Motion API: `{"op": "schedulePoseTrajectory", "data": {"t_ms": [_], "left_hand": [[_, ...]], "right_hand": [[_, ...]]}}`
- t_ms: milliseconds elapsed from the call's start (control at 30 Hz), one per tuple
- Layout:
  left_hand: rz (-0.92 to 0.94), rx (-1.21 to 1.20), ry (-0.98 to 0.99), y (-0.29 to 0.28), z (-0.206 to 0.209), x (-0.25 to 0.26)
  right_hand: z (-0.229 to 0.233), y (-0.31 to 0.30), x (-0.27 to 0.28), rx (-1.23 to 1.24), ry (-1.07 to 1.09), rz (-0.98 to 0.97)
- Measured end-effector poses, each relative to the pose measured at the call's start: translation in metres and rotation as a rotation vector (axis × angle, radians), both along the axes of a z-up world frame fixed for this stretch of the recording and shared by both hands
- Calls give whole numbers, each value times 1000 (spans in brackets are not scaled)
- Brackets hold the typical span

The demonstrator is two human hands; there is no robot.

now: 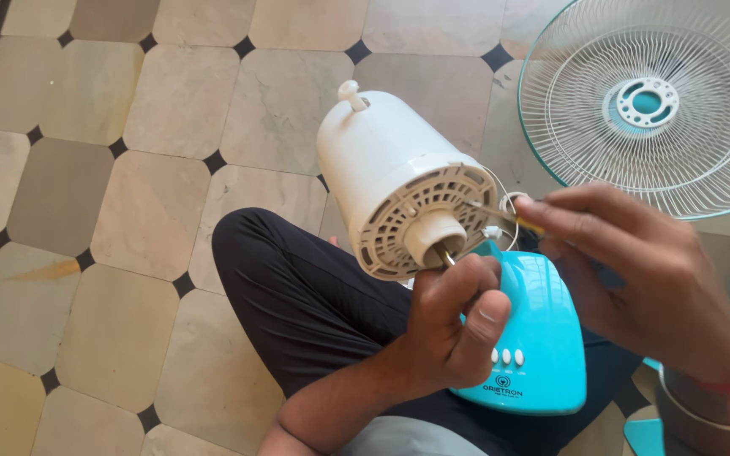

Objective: The person sits on the floor and uses a screwdriver to remove screws from the rear casing of a disassembled electric fan motor. They carefully unscrew fasteners and place them on the floor while holding the motor housing steady.

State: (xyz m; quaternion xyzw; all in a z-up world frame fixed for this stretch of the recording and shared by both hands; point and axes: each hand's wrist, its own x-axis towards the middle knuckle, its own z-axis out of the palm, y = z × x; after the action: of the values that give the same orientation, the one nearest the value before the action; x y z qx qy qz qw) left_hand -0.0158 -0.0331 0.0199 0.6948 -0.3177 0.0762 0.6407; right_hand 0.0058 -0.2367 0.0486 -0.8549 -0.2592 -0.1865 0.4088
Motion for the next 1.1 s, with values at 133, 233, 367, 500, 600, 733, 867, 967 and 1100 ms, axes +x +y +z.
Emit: {"op": "schedulePoseTrajectory", "data": {"t_ms": [133, 233, 367, 500, 600, 733, 867, 967, 1100], "left_hand": [[-13, -24, 19, -2, 0, 1], [-12, -15, 15, -3, 2, 0], [-6, 5, 22, -3, 2, -4], [-34, -22, 71, -5, -1, -6], [-47, -32, 88, -6, -1, -7], [-46, -25, 83, -7, -1, -6], [-14, -10, 29, -7, 0, -6], [-33, -17, 37, -8, 0, -6], [-23, -5, 36, -8, 1, -7]], "right_hand": [[9, -2, -5, -54, -12, 110], [16, -2, 1, -157, -17, 106], [22, 0, -1, -215, 95, 80], [23, -3, -2, -248, 143, 109], [21, -3, -2, -326, 293, 67], [20, -4, -7, -277, 303, 49], [25, -4, -11, -309, 292, 7], [28, -1, -11, -266, 306, -16], [33, 2, -11, -240, 279, -2]]}}
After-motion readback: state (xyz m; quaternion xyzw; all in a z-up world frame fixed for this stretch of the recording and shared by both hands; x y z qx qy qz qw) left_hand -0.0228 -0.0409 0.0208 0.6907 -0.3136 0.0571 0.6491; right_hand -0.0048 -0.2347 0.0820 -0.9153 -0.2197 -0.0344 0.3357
